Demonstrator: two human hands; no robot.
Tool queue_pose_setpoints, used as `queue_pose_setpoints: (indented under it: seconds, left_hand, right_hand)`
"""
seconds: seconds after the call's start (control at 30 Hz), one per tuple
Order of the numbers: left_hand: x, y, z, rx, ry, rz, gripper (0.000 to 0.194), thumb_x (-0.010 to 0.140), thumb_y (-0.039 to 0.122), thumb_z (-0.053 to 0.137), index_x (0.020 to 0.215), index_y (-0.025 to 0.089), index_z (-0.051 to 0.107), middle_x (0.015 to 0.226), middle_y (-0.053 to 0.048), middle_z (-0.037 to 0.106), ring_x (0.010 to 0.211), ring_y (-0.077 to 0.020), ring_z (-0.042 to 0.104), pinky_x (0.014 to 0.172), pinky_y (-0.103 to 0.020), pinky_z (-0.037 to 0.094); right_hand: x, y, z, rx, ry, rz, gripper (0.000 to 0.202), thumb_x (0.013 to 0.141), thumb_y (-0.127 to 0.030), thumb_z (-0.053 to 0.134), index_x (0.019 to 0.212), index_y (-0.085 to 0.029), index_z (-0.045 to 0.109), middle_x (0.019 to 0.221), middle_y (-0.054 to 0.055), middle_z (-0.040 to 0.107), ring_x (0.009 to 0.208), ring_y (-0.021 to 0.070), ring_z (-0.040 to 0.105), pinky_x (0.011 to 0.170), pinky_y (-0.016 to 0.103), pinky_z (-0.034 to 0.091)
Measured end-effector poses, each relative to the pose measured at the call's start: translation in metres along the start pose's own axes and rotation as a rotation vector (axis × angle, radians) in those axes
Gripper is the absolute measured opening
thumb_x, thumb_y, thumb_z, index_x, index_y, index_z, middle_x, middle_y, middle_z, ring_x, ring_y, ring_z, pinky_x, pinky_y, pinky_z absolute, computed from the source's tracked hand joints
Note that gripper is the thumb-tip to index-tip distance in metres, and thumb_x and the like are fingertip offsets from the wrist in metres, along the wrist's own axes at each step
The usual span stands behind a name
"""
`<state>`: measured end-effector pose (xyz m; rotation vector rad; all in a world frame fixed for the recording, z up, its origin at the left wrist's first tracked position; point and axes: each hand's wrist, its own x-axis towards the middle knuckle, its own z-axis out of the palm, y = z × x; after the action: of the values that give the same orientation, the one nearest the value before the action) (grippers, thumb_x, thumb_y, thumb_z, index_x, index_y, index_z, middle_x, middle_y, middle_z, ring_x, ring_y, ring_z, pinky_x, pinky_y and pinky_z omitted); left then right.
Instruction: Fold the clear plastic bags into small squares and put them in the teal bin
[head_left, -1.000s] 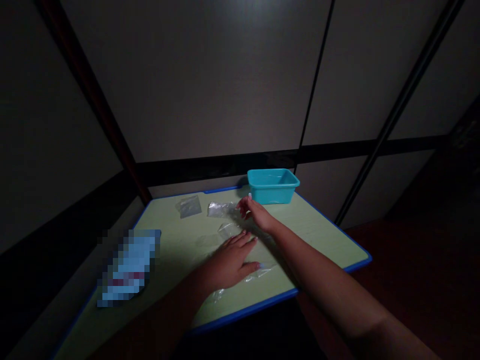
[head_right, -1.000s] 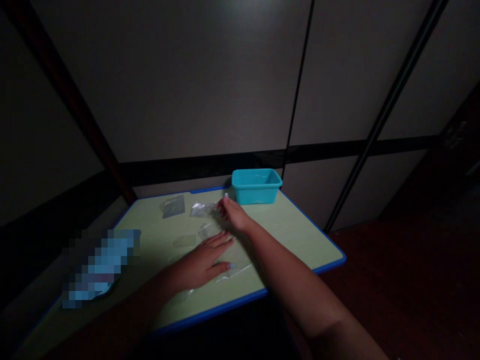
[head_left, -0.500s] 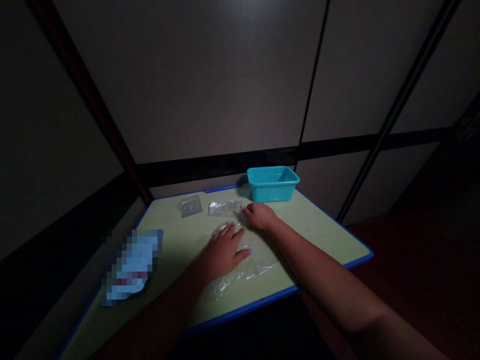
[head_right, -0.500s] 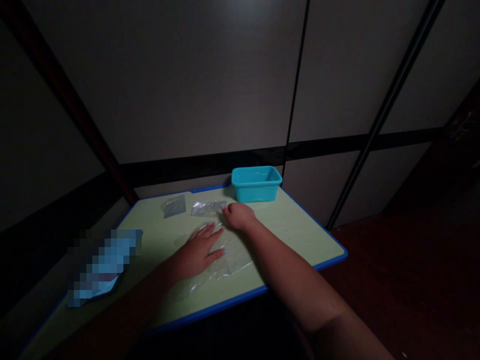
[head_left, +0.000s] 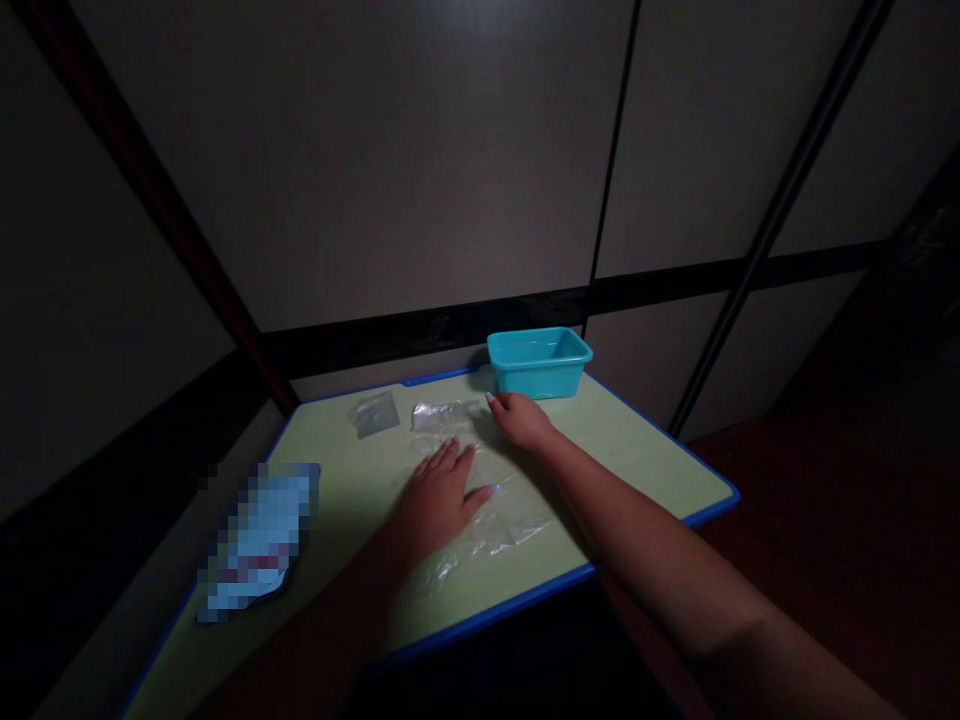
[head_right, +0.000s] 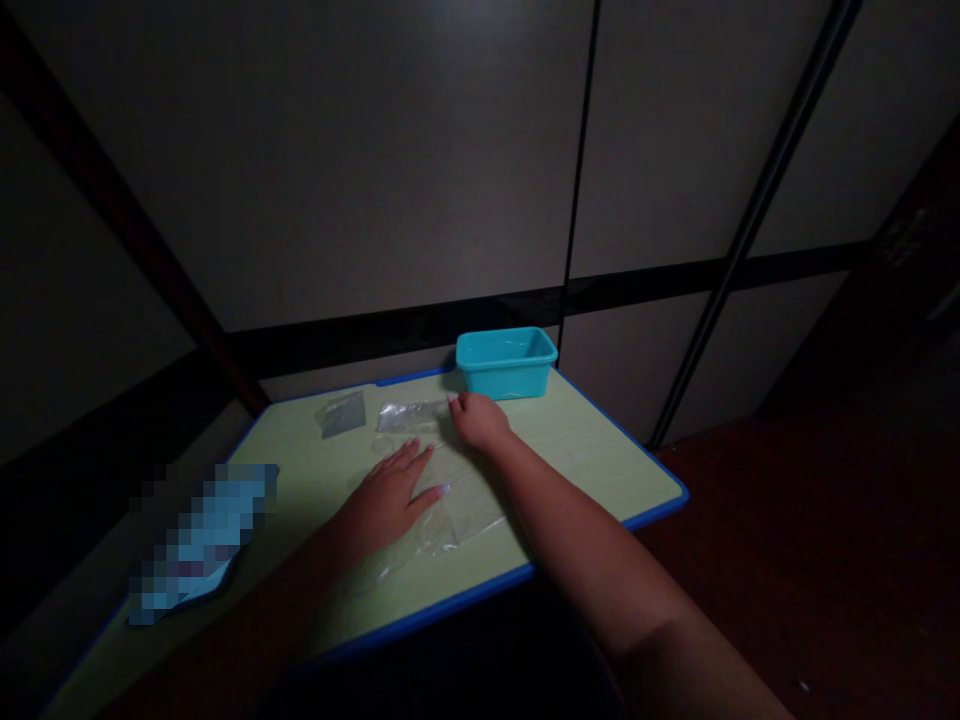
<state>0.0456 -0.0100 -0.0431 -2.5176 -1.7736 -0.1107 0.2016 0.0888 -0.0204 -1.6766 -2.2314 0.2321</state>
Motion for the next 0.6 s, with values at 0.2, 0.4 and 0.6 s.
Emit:
queue_pose_setpoints:
  seconds: [0.2,0.4,0.6]
  left_hand:
    - [-0.001,-0.007,0.003,0.043,-0.086,-0.149,0.069,0.085,0.061,0.029,0.140,0.021,0.024,0.144,-0.016,0.024,0.133,-0.0317,0.019,0.101,-0.046,0.025]
    - [-0.002,-0.004,-0.002,0.119,-0.103,-0.253,0.071,0.084,0.062,0.026,0.140,0.018,0.026,0.142,-0.019,0.028,0.131,-0.0349,0.023,0.100,-0.050,0.023]
    - [0.002,-0.004,-0.005,0.133,0.047,-0.248,0.067,0.088,0.055,0.023,0.137,0.010,0.031,0.142,-0.019,0.029,0.133,-0.0296,0.020,0.102,-0.049,0.020]
  right_hand:
    - [-0.003,-0.001,-0.005,-0.114,0.043,0.041,0.041,0.091,-0.035,0.023,0.102,-0.017,0.057,0.097,0.013,0.064,0.087,0.0234,0.059,0.070,0.031,0.042]
    - [-0.011,0.001,0.002,-0.165,-0.054,-0.087,0.047,0.090,-0.035,0.025,0.131,-0.017,0.038,0.138,0.014,0.036,0.126,0.0264,0.031,0.097,0.046,0.030]
    - [-0.012,-0.002,0.010,-0.178,-0.428,-0.067,0.059,0.091,-0.040,0.018,0.143,-0.019,0.000,0.149,0.004,-0.009,0.135,0.0222,-0.009,0.104,0.056,0.006]
